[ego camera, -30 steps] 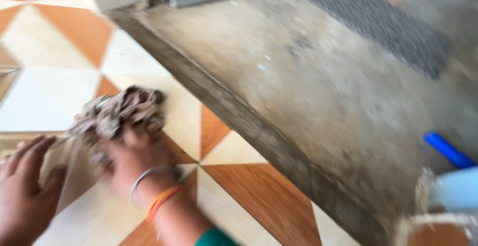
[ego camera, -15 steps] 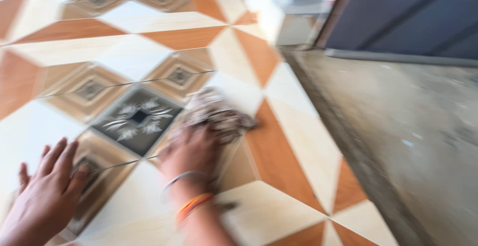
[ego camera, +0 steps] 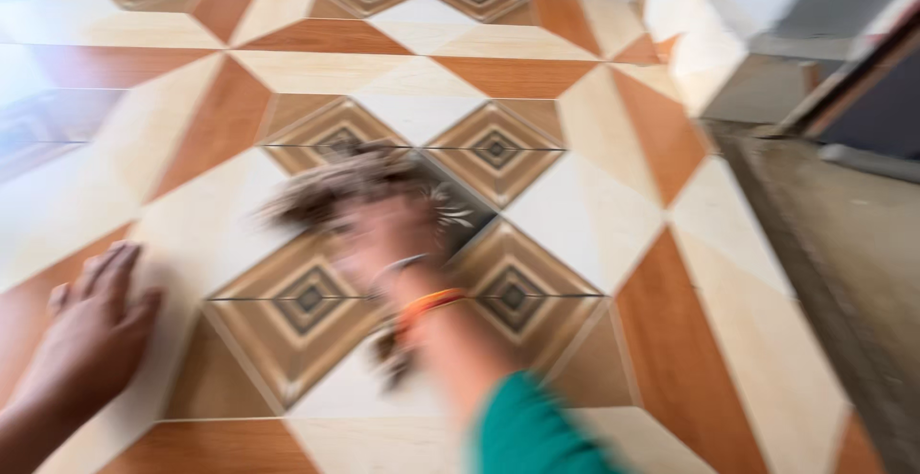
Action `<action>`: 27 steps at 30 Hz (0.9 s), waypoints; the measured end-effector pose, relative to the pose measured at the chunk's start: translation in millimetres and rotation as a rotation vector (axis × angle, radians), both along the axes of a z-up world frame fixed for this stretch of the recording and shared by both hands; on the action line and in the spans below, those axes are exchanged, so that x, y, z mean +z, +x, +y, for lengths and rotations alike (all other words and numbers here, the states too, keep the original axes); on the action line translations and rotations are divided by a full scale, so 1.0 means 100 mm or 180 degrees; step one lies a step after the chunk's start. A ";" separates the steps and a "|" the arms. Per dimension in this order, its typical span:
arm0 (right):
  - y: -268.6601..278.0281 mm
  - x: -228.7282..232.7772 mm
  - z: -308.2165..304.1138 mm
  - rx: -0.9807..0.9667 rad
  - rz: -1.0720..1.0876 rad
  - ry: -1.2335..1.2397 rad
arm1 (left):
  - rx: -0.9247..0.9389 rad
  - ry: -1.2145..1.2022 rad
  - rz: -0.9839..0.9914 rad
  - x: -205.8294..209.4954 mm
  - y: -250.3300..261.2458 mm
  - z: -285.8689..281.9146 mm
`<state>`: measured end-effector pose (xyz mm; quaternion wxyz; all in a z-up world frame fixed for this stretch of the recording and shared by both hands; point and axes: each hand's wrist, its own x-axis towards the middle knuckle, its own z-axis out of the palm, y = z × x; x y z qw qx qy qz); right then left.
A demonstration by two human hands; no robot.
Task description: The person scrubs and wipes the patterned tiled floor by hand using a cloth, moving the cloth in circular and side-to-side motions across different sections of the tile.
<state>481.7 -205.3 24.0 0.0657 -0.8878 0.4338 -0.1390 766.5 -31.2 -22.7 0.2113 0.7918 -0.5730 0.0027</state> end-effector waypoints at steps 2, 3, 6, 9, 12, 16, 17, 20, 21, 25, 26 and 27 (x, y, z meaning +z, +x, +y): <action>-0.39 -0.08 -0.41 -0.0112 -0.0319 0.0147 | 0.0052 0.0058 -0.0207 0.06 0.17 0.01; -0.69 -0.15 -0.59 -0.0303 -0.0550 0.0291 | 0.0008 0.0038 -0.0140 0.04 0.20 -0.06; -1.43 -0.34 -1.01 -0.0919 -0.0672 -0.0074 | 0.0049 0.0031 -0.0114 0.07 0.35 -0.23; -1.73 -0.49 -1.21 -0.1927 -0.0225 -0.0205 | 0.0122 0.0084 -0.0292 0.04 0.45 -0.24; -1.46 -0.55 -1.20 -0.2087 -0.0061 -0.0159 | 0.0238 -0.0129 0.0050 0.01 0.45 -0.24; -0.28 -0.46 -0.84 -0.1602 0.0203 -0.0219 | 0.0150 -0.0155 0.0341 0.12 0.41 -0.24; 0.12 -0.45 -0.76 -0.0429 -0.0061 0.0124 | 0.0154 -0.0174 0.0393 0.14 0.39 -0.25; 1.32 -0.58 0.03 0.0418 -0.1175 -0.1349 | 0.0307 -0.0853 0.0972 0.13 0.32 -0.18; 1.69 -0.57 0.35 0.0497 -0.1003 -0.1012 | 0.0345 -0.1121 0.1404 0.16 0.36 -0.18; 2.36 -0.39 0.86 0.1604 -0.0779 -0.0509 | 0.0320 -0.1901 0.1832 0.22 0.64 -0.13; 2.44 -0.35 0.82 0.1774 -0.0881 -0.0791 | 0.0345 -0.1932 0.1806 0.26 0.78 -0.10; 2.49 -0.31 0.73 0.1810 -0.0912 -0.0803 | 0.0180 -0.1496 0.1610 0.31 0.95 -0.06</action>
